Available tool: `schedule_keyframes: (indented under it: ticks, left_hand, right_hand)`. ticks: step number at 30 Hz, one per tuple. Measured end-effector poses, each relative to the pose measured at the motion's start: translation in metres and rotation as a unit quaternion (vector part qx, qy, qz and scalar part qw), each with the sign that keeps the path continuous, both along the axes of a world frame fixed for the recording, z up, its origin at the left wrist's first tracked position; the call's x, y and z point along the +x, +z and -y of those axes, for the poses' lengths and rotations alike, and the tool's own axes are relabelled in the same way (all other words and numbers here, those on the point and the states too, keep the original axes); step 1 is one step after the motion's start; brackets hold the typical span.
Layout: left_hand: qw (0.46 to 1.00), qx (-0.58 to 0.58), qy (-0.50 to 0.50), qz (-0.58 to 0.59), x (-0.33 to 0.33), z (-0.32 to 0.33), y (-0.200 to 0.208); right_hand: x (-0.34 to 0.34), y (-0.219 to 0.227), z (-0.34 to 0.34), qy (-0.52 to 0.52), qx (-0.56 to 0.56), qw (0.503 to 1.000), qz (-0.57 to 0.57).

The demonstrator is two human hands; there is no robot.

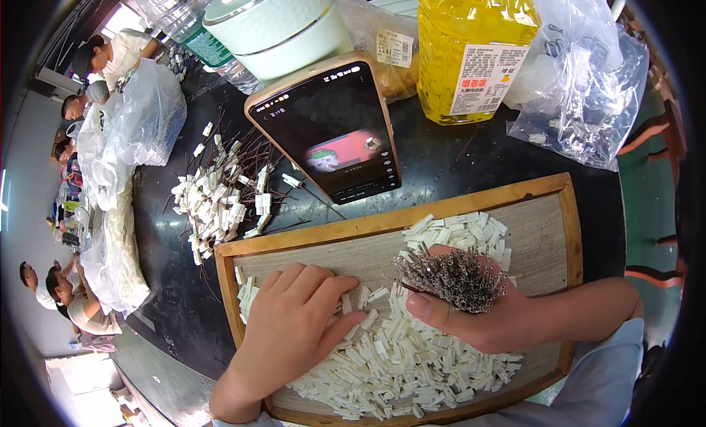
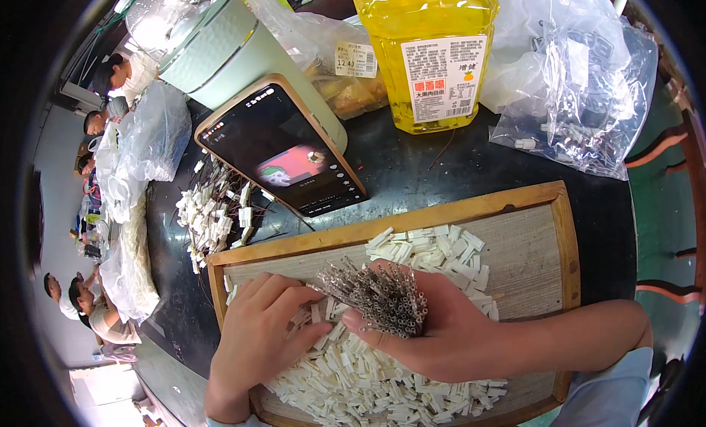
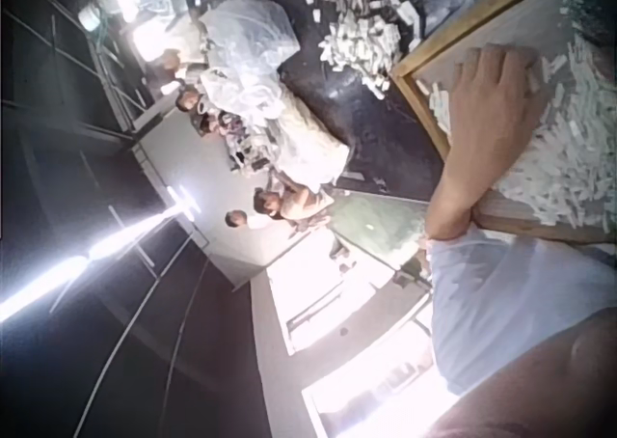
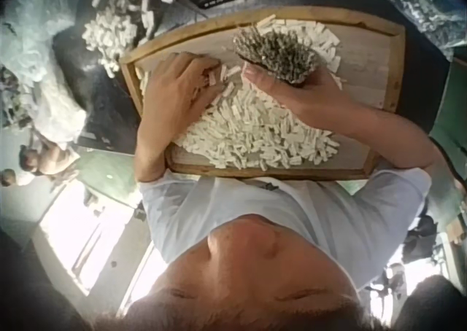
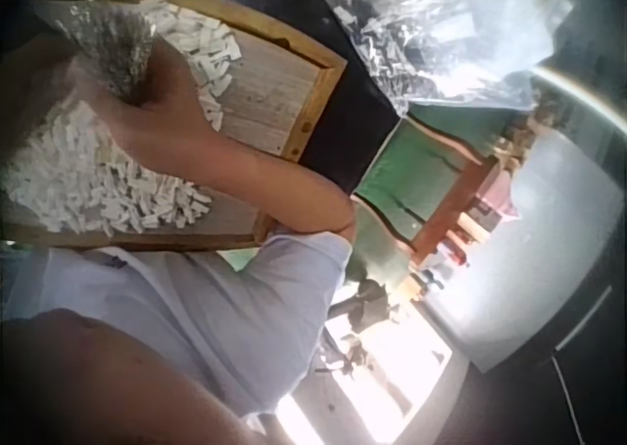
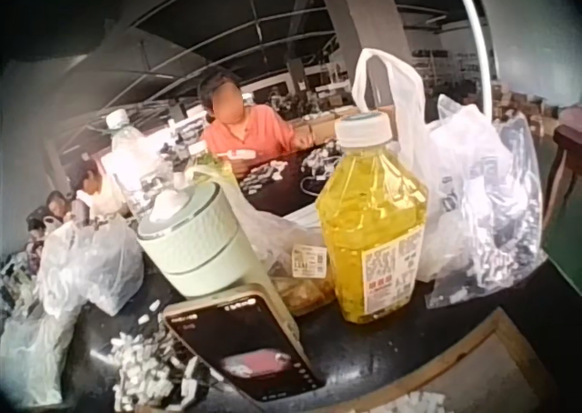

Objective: The person inserts metal pins into white plastic connectors by hand.

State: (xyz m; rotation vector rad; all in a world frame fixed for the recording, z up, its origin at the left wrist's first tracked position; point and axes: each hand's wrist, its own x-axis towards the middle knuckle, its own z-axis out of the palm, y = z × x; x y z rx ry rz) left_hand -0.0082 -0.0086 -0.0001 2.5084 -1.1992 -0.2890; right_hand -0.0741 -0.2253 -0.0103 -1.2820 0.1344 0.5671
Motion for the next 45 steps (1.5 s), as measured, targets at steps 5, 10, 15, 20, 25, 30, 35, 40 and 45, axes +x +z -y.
schedule_keyframes:
  ticks: [5,10,15,20,25,30,35,40,45]
  left_hand:
    - [1.000,-0.001,-0.001,-0.005,0.002,0.002,-0.011]
    - [0.998,-0.028,0.049,-0.006,0.000,0.006,-0.009]
    - [0.996,-0.059,0.065,0.006,0.000,0.003,-0.009]
    - [0.982,-0.182,0.046,-0.012,0.007,-0.006,-0.001]
    - [0.769,-0.476,0.081,-0.418,-0.005,-0.010,-0.012]
    - [0.709,-0.497,0.103,-0.489,-0.006,-0.007,-0.016]
    - [0.715,-0.496,0.088,-0.486,-0.006,-0.005,-0.016]
    - [0.723,-0.493,0.061,-0.480,-0.007,-0.004,-0.017]
    - [0.765,-0.484,0.086,-0.416,-0.011,-0.001,-0.014]
  right_hand:
    - [-0.004,-0.004,0.000,-0.037,0.025,0.999,0.007]
    - [0.001,0.002,0.005,0.010,-0.017,1.000,0.007]
    - [0.001,0.001,0.003,0.002,-0.031,0.999,-0.010]
    - [0.000,0.002,0.003,0.005,-0.029,1.000,-0.006]
    - [-0.002,-0.005,0.002,-0.004,0.107,0.992,-0.065]
    - [-0.004,-0.014,0.003,-0.017,0.193,0.979,-0.065]
    - [0.001,-0.001,0.002,0.051,0.006,0.998,-0.025]
    - [-0.001,-0.004,0.001,0.021,-0.025,0.999,0.029]
    - [-0.002,-0.004,0.002,0.016,-0.045,0.996,0.075]
